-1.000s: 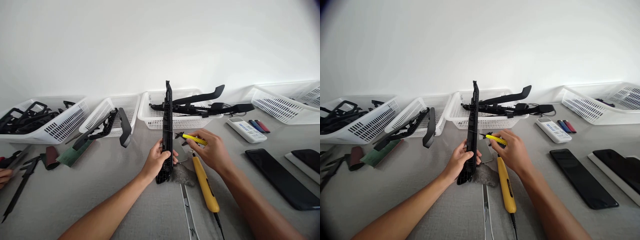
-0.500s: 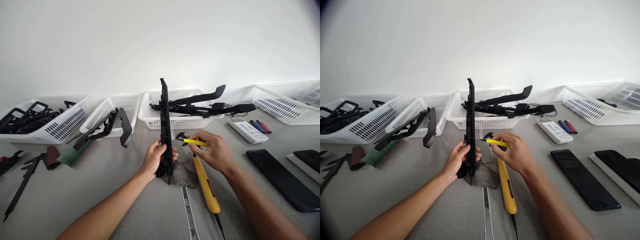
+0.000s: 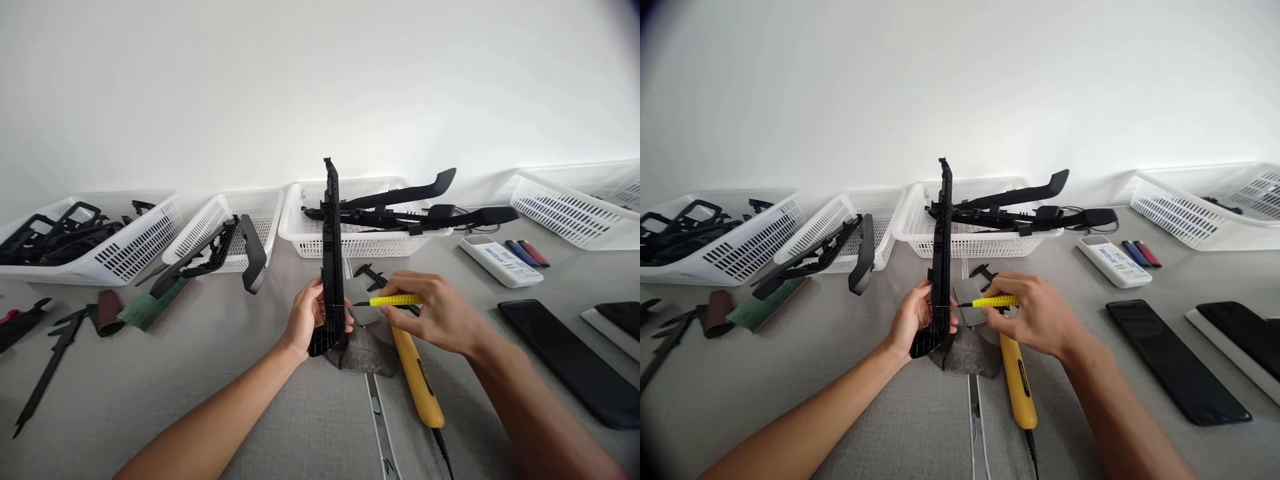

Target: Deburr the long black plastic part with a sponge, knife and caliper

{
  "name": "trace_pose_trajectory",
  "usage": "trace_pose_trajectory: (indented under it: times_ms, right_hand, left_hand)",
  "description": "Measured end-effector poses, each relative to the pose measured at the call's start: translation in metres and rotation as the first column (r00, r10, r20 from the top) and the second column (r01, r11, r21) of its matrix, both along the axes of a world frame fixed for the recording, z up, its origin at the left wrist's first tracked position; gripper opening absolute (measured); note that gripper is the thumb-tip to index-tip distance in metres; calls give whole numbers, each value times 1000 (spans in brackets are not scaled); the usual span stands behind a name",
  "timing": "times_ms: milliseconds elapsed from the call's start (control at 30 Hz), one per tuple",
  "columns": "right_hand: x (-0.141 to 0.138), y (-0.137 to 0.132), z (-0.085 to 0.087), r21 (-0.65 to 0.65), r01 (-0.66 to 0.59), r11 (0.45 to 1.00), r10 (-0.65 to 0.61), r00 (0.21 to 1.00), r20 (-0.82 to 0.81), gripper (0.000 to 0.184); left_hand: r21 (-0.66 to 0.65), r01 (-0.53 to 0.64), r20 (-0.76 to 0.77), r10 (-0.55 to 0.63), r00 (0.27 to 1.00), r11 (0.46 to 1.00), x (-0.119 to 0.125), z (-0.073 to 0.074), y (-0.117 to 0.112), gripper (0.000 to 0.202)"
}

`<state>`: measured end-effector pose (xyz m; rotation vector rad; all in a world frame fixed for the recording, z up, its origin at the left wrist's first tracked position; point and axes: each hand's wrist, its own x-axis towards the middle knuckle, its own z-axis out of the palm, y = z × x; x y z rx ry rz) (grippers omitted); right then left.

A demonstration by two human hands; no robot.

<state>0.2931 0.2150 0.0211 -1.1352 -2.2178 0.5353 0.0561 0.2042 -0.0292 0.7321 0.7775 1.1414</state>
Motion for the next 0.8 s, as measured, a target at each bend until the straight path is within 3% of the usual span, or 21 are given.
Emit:
trace_pose_trajectory:
  times_ms: [200, 400, 800]
  right_hand:
    - [0, 1, -2, 26, 3, 1000, -2, 998, -56, 23]
    - [-15, 3, -14, 121, 179, 976, -156, 972, -177, 23]
    - [-16, 1, -13, 123, 160, 979, -136, 974, -183, 19]
  left_hand:
    - [16, -34, -36, 34, 999, 999, 2, 1, -1, 36]
    - [31, 16, -59, -14, 998, 999, 3, 3, -2, 38]
    - [45, 37, -55, -34, 998, 998, 3, 1, -2, 37]
